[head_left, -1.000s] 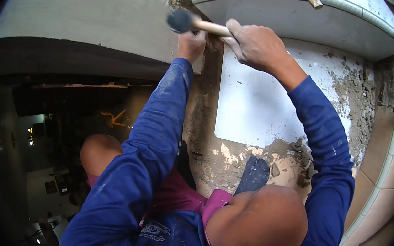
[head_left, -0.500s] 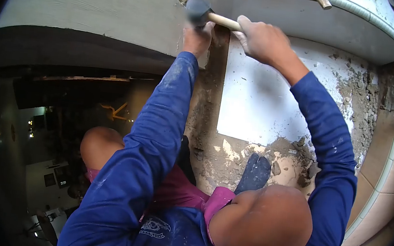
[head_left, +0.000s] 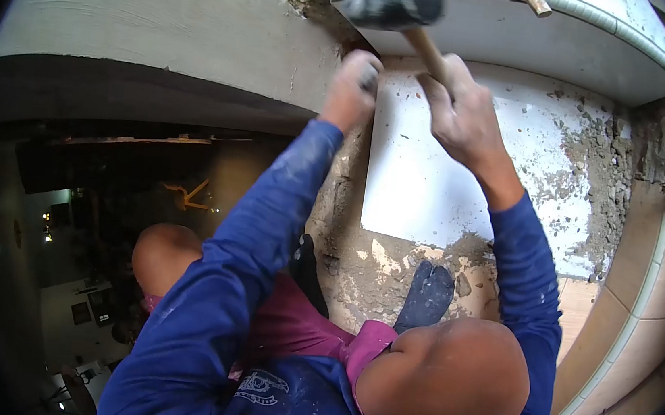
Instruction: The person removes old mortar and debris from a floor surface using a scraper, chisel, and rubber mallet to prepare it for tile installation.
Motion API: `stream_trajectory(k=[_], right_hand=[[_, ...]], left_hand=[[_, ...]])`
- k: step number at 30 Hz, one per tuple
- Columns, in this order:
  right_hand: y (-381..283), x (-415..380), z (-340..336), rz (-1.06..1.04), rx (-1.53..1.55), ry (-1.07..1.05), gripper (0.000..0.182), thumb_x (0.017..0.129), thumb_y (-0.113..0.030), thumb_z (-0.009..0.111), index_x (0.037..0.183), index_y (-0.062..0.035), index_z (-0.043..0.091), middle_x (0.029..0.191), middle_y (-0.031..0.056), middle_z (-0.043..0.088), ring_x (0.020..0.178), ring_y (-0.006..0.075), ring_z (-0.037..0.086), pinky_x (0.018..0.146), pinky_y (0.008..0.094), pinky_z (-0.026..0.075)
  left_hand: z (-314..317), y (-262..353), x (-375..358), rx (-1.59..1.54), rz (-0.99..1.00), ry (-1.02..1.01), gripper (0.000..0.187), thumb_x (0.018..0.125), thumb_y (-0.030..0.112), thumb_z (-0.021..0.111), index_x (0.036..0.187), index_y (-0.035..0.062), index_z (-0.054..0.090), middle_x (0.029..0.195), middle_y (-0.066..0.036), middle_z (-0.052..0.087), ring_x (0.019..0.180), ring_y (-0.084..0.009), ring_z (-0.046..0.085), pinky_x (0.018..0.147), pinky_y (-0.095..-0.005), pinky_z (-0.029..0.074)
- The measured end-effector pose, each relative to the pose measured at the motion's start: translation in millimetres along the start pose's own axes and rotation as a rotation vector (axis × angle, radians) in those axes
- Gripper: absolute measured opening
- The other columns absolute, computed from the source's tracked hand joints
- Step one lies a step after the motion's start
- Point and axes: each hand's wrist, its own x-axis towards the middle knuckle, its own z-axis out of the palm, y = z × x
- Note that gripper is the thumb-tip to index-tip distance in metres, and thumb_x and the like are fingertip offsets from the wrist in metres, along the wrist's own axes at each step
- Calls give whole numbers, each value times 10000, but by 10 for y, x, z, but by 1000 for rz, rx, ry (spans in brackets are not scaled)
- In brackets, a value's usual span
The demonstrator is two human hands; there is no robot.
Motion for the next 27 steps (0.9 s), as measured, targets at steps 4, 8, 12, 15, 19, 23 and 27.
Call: stream_trajectory(k=[4,8,12,15,19,23,27], right_hand=[[94,-298,-158,166,38,163,263,1013,-265,555,1035,-8,610,732,211,630,660,321,654,615,429,487],[353,-516,-221,186,94,252,292,1062,-311,509,994,-34,572,650,-45,455,559,47,398,501,234,338],[552,-609,-207,242,206,274,292,1061,-328,504,1006,-48,567,590,-72,403,472,22,347,410,206,279],[456,-604,-213,219,217,284,307,1058,-336,504,1006,-40,568,590,-67,410,469,24,353,408,205,283],[324,-547,-224,211,262,286,334,1053,-343,516,1038,-13,561,598,-66,406,455,18,327,398,198,255],[138,-456,-200,234,457,283,282,1059,-306,504,1059,-25,528,647,-52,428,507,20,372,438,189,266],[588,-512,353,137,592,260,188,1030,-205,540,1112,-36,517,727,-2,500,572,62,467,505,201,380]], left_hand=[[237,397,-157,-25,-211,-86,297,786,-78,626,1043,57,560,1027,-162,594,1031,-358,587,917,-405,470],[200,299,111,49,-196,-72,313,759,-86,611,1034,52,552,1010,-172,588,1006,-376,569,902,-428,462],[295,206,278,99,-240,-16,339,728,-91,594,1032,55,558,1014,-178,590,1020,-390,558,903,-455,453],[367,200,349,162,-292,62,344,722,-93,585,1031,56,562,1021,-178,594,1022,-394,552,907,-453,453],[472,191,467,207,-359,133,295,741,-65,576,1016,40,559,1027,-197,595,1028,-407,547,894,-479,444],[512,174,522,214,-419,141,257,758,-52,575,994,44,542,1021,-199,596,1005,-409,549,876,-491,441],[535,159,486,221,-396,146,272,752,-54,574,1002,46,530,1004,-198,595,980,-413,551,869,-498,441]])
